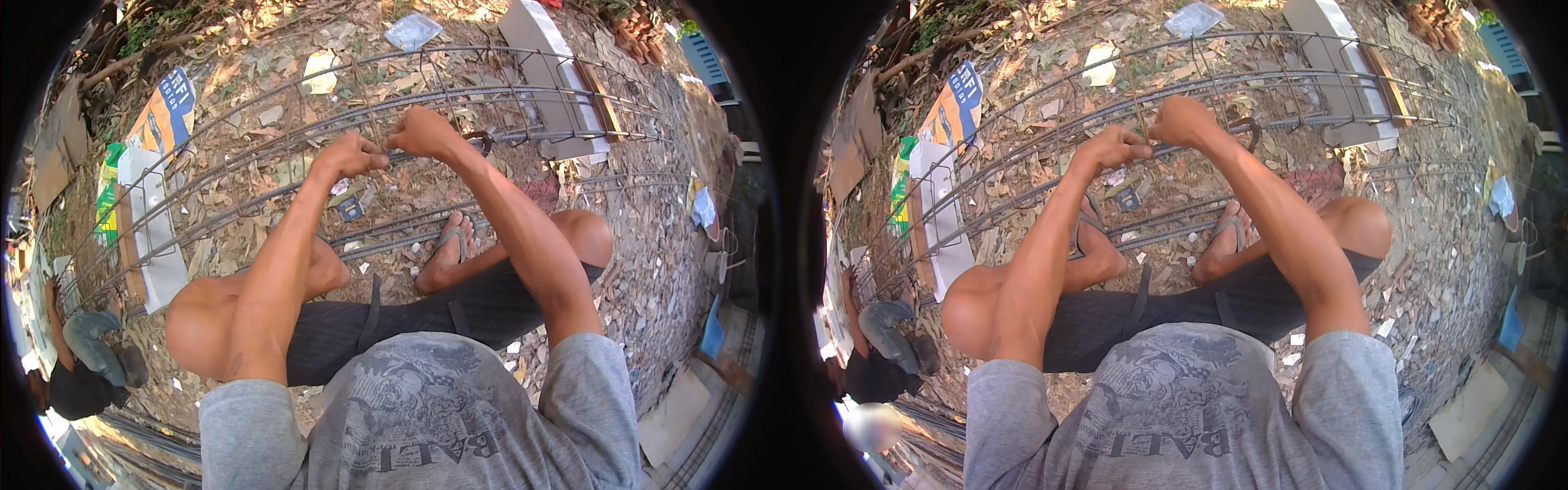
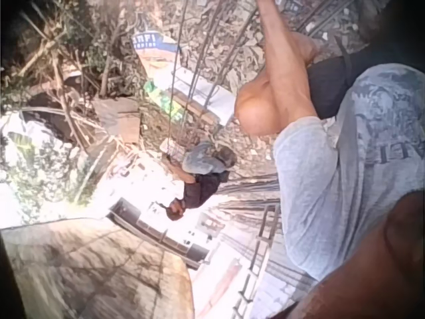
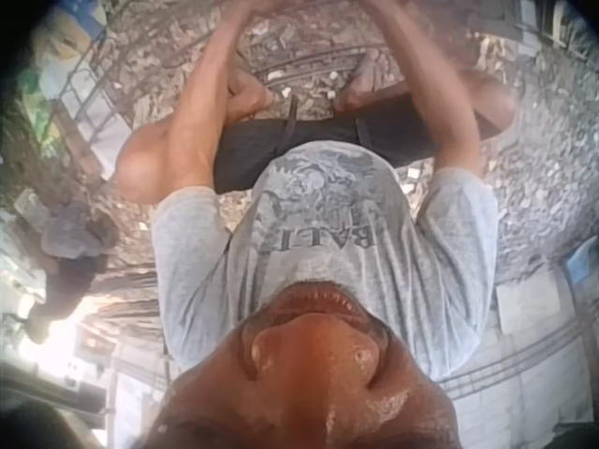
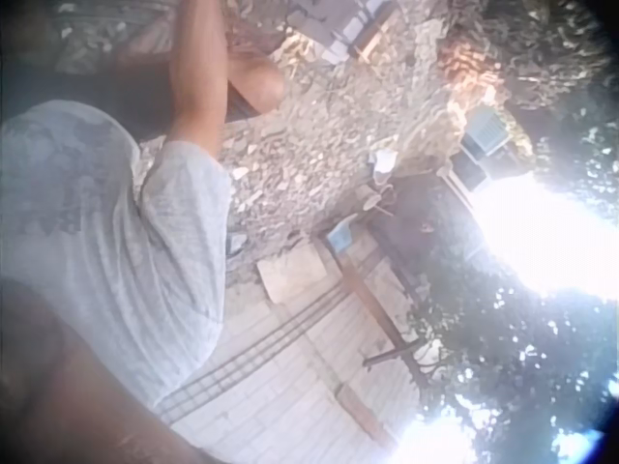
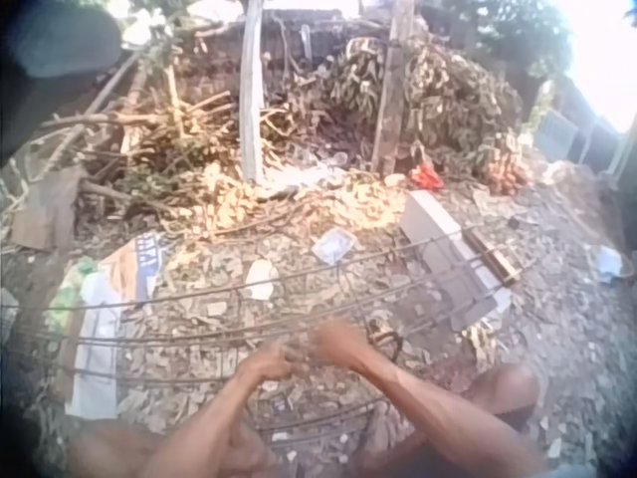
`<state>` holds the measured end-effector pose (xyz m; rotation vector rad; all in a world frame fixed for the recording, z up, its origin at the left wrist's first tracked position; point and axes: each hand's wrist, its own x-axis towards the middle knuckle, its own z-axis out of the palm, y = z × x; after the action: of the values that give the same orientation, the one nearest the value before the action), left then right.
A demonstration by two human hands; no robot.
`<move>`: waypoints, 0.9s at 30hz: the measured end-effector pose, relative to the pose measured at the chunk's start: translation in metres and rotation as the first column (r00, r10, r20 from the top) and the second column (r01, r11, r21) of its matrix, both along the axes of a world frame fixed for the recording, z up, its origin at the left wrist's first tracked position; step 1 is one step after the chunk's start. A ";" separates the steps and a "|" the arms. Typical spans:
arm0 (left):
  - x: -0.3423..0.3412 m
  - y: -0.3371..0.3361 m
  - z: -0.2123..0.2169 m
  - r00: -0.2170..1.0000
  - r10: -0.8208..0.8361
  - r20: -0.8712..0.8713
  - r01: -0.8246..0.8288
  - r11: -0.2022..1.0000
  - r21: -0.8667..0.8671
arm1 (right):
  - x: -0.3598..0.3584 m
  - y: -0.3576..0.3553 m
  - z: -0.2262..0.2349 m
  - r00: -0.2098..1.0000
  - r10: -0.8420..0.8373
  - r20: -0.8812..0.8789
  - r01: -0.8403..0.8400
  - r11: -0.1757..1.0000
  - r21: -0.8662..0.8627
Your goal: The person assembles a rebar frame by hand, wrapping wire around the metal rods and using pliers to twist and tighten the connections.
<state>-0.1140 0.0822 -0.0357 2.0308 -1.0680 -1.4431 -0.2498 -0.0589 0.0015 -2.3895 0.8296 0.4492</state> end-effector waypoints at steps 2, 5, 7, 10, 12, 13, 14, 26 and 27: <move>0.003 0.003 0.000 1.000 -0.012 0.015 0.013 1.000 -0.006 | -0.012 0.013 -0.001 0.982 -0.128 0.140 0.116 0.989 0.088; 0.007 0.000 0.006 0.992 -0.107 0.073 0.106 0.994 0.024 | -0.031 0.044 -0.005 0.869 -0.409 0.279 0.369 0.911 0.187; 0.008 -0.001 0.002 0.993 -0.108 0.048 0.108 0.994 0.004 | -0.039 0.059 -0.027 0.791 -0.505 0.347 0.444 0.863 0.242; 0.010 0.000 -0.004 0.994 -0.099 0.035 0.100 0.995 -0.012 | -0.040 0.069 -0.034 0.669 -0.633 0.389 0.520 0.773 0.364; 0.010 0.002 -0.007 0.995 -0.094 0.047 0.094 0.995 -0.012 | -0.040 0.074 -0.030 0.637 -0.675 0.371 0.534 0.734 0.420; 0.009 0.003 -0.007 0.997 -0.075 0.026 0.076 0.996 -0.049 | -0.041 0.076 -0.028 0.637 -0.682 0.358 0.541 0.727 0.422; 0.008 0.003 -0.008 0.998 -0.057 0.006 0.057 0.995 -0.086 | -0.042 0.079 -0.027 0.636 -0.690 0.345 0.549 0.720 0.425; 0.013 0.004 -0.008 0.998 -0.040 -0.043 0.042 0.998 0.046 | -0.054 0.100 -0.079 0.480 -0.866 0.143 0.394 0.358 0.846; 0.012 0.005 -0.009 0.998 -0.041 -0.045 0.043 0.998 0.047 | -0.056 0.098 -0.078 0.480 -0.866 0.141 0.396 0.357 0.846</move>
<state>-0.1022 0.0868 -0.0451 2.0103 -1.0734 -1.5412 -0.3057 0.0389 -0.0763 -1.0960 1.0013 -0.2995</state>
